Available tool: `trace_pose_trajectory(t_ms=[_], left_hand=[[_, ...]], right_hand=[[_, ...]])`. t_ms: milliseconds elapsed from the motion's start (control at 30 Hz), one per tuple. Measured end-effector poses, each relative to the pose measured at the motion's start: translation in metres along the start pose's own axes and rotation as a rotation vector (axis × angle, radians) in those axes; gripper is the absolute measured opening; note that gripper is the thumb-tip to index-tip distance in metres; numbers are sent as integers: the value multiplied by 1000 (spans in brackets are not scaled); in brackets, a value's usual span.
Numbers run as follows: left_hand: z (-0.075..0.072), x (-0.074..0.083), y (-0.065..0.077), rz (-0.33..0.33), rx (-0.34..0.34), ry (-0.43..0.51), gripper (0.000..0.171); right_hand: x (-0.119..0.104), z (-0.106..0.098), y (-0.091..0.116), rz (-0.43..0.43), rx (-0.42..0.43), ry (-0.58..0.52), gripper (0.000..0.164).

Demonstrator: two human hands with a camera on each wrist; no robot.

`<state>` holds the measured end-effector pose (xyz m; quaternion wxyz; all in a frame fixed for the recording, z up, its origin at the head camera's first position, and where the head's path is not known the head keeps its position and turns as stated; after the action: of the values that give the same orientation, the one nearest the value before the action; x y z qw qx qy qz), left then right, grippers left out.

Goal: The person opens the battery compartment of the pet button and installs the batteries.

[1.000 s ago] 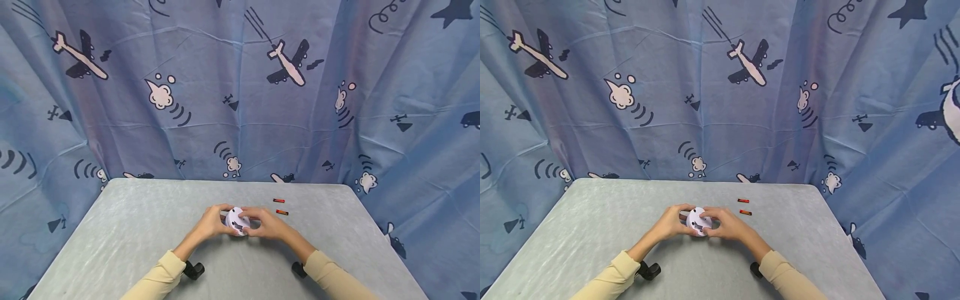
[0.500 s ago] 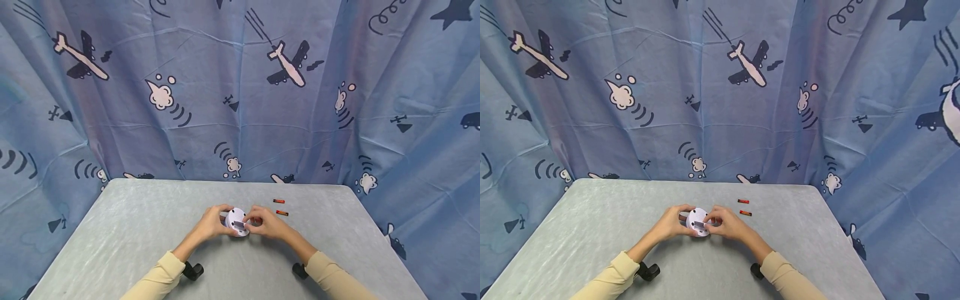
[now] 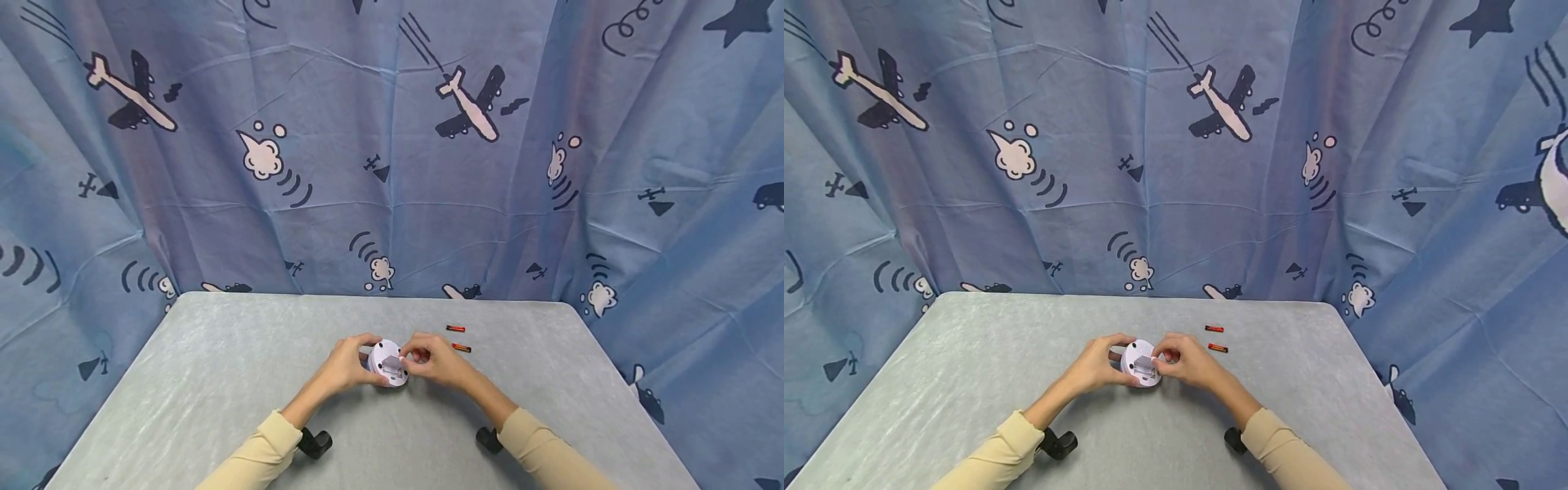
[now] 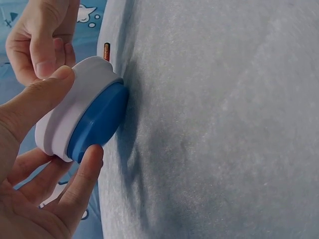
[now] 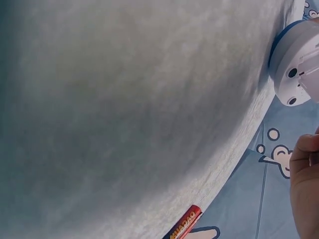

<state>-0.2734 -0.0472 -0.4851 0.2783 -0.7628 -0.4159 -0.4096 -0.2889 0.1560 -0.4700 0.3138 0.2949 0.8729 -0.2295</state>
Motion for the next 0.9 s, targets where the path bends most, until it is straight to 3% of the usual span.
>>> trace_pose_trajectory(t_ms=[167,600,767,900], left_hand=[[0,0,0,-9,1,0,74],[0,-1,1,-21,4,-3,75],[1,-2,1,-9,2,-1,75],[0,-2,1,-5,0,0,74]], right_hand=[[3,-7,4,-16,20,5,9],[26,-40,36,71,105,37,12],[35,-51,52,137,64,46,6],[42,-60,64,134,33,48,5]])
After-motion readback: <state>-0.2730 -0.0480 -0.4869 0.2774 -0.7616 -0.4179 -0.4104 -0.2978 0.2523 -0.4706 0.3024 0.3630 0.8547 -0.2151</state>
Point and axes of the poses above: each hand's wrist, its own y-axis away from the middle knuckle, its own z-axis out of the palm, x = y × z, the point moved 4 cm from there along -y, towards the middle knuckle, and after that the axes turned 8 degrees about -x, right-handed, at the moved point
